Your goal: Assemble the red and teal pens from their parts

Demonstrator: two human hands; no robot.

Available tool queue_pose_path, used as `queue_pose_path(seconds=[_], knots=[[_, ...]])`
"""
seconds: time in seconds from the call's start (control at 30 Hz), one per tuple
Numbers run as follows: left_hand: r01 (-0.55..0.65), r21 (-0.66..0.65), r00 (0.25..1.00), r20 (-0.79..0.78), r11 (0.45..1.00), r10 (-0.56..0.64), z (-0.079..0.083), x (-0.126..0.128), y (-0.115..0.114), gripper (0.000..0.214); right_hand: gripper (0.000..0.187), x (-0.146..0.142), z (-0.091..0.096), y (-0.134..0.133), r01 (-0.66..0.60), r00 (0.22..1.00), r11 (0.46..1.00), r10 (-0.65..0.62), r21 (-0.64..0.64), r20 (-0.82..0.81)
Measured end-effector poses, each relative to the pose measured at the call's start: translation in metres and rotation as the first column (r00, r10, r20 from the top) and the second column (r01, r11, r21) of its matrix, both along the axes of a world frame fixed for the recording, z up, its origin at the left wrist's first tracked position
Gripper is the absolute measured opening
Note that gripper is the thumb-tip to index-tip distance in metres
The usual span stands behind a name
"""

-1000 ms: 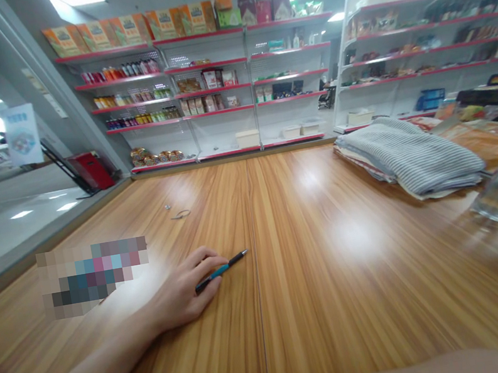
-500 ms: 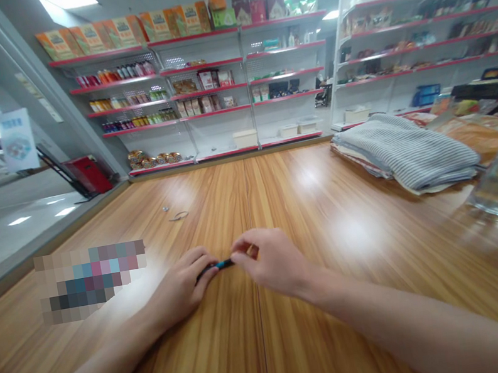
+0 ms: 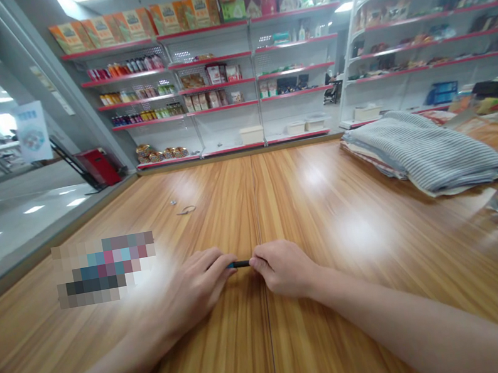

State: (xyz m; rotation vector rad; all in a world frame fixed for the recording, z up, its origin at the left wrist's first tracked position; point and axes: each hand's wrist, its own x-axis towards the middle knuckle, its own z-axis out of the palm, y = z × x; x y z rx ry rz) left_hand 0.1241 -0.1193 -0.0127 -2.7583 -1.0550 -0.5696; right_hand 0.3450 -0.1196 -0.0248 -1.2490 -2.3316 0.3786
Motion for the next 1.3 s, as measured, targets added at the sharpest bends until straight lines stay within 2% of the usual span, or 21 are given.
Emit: queue_pose_path(seconds=[0.2,0.37,0.47,0.57,0.8,1.13,1.3], knots=[[0.024,0.045,0.999,-0.028,0.999,-0.023,0.002,0.001,-0.004,0.017,0.038,-0.002,0.001,-0.004,0.006,1.000,0.999,-0.006,-0.033,0.006],[-0.046,-0.101,0.999,0.012,0.994,0.048,-0.013,0.002,0.000,0.017,0.038,-0.010,0.000,-0.005,0.055,0.998,0.998,-0.055,-0.001,-0.007],[-0.085,-0.146,0.996,0.021,0.986,0.089,-0.018,0.001,0.001,0.017,0.037,-0.015,-0.001,-0.002,0.071,0.998,0.997,-0.071,0.024,0.002],[-0.074,-0.166,0.996,0.031,0.983,0.080,-0.015,-0.001,0.000,0.017,0.036,-0.015,-0.001,-0.002,0.067,0.997,0.996,-0.068,0.057,0.018],[0.124,-0.230,0.987,0.130,0.965,-0.096,-0.008,-0.003,0.004,0.019,0.035,-0.008,0.004,-0.014,0.068,0.996,0.996,-0.070,0.050,0.060],[0.075,-0.207,0.996,-0.026,0.975,-0.082,-0.008,-0.009,0.000,0.024,0.034,-0.011,0.002,-0.009,0.037,0.999,0.998,-0.039,0.045,0.035],[0.049,-0.182,0.998,0.042,0.982,-0.042,-0.006,-0.004,-0.005,0.028,0.034,-0.007,0.000,-0.008,0.034,0.999,0.999,-0.034,0.033,0.015]])
